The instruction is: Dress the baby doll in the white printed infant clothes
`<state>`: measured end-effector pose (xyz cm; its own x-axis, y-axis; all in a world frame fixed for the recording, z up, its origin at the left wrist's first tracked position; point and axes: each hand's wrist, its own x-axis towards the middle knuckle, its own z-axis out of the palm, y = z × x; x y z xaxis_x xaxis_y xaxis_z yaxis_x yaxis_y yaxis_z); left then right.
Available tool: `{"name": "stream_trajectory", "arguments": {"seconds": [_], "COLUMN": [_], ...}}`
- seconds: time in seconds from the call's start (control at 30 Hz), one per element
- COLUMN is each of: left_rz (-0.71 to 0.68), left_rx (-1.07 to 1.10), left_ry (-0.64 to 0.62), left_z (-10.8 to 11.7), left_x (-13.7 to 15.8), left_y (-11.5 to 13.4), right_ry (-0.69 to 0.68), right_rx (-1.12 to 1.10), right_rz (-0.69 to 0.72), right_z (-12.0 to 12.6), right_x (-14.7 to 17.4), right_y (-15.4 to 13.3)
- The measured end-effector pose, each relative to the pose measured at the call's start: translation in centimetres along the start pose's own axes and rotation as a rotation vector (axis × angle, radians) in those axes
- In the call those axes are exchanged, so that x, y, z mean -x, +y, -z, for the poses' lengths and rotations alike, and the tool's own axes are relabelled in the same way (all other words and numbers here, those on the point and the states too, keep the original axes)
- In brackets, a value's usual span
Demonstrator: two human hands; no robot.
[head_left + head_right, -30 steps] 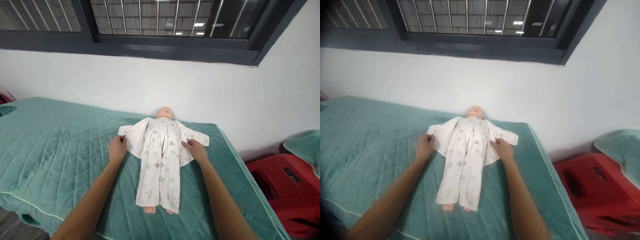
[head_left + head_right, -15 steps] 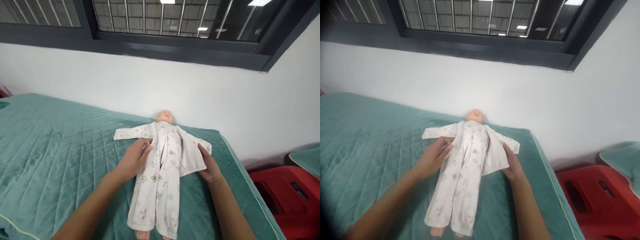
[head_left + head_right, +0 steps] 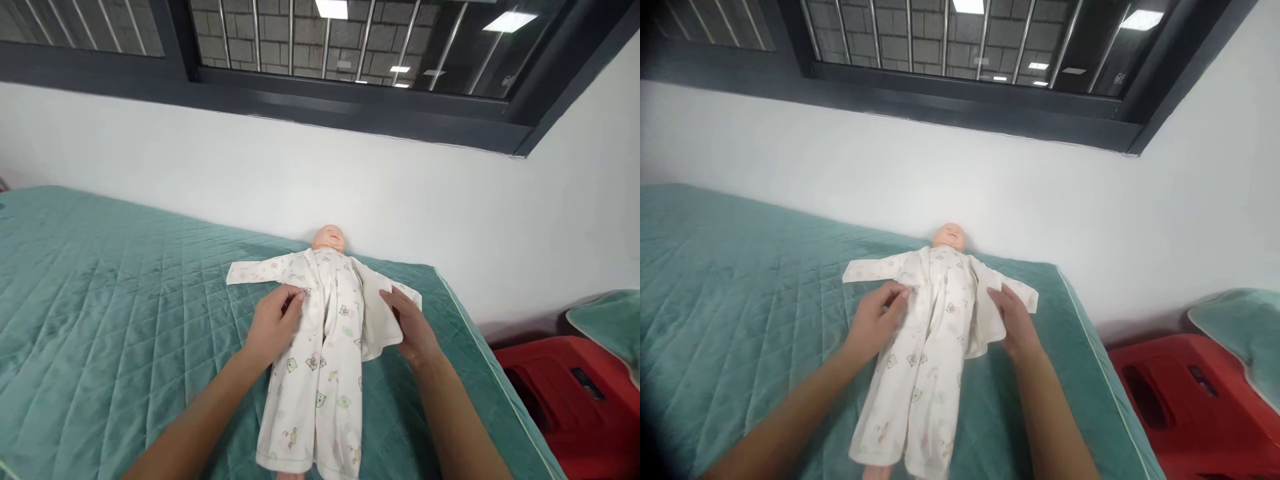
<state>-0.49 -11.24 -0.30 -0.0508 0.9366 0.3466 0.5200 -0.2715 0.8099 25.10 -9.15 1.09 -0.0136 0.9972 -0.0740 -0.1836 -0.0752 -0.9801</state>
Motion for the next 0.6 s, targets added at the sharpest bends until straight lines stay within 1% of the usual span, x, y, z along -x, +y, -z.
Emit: {"name": "stream_trajectory", "arguments": {"seconds": [0.03, 0.1, 0.17, 0.2, 0.23, 0.27, 0.3, 0.37, 0.47, 0.53, 0.6], "left_rz": [-0.029, -0.096, -0.121, -0.102, -0.073, -0.042, -0.016, 0.015, 0.07, 0.108, 0.09], "left_rx": [-0.026, -0.1, -0.171, -0.185, -0.174, -0.139, -0.082, 0.062, 0.187, 0.154, 0.057], "left_ry": [0.009, 0.056, 0.078, 0.06, 0.03, -0.009, -0.048, -0.096, -0.093, -0.072, -0.05], "left_z": [-0.1, -0.4, -0.8, -1.1, -1.4, -1.8, -2.1, -2.6, -3.4, -3.9, -4.4], "left_x": [-0.6, -2.4, -4.6, -5.7, -6.8, -7.8, -8.7, -10.2, -12.0, -12.8, -13.4], "left_y": [-0.1, -0.2, -0.2, -0.1, 0.1, 0.3, 0.6, 1.3, 2.0, 1.8, 1.2], "right_ry": [-0.001, -0.058, -0.204, -0.289, -0.357, -0.385, -0.367, -0.227, 0.081, 0.245, 0.323], "right_rx": [0.08, 0.346, 0.607, 0.674, 0.692, 0.679, 0.658, 0.651, 0.767, 0.859, 0.927], "right_rz": [0.045, 0.113, 0.118, 0.1, 0.082, 0.076, 0.083, 0.13, 0.2, 0.257, 0.296], "right_z": [-0.9, -2.7, -4.2, -4.7, -5.0, -5.3, -5.4, -5.6, -6.2, -6.9, -7.7], "right_x": [0.1, 0.4, 0.7, 0.8, 0.7, 0.4, -0.2, -1.9, -5.3, -7.3, -8.5], "right_y": [-0.8, -2.2, -3.3, -3.7, -4.1, -4.4, -4.7, -5.1, -4.5, -3.3, -1.7]}}
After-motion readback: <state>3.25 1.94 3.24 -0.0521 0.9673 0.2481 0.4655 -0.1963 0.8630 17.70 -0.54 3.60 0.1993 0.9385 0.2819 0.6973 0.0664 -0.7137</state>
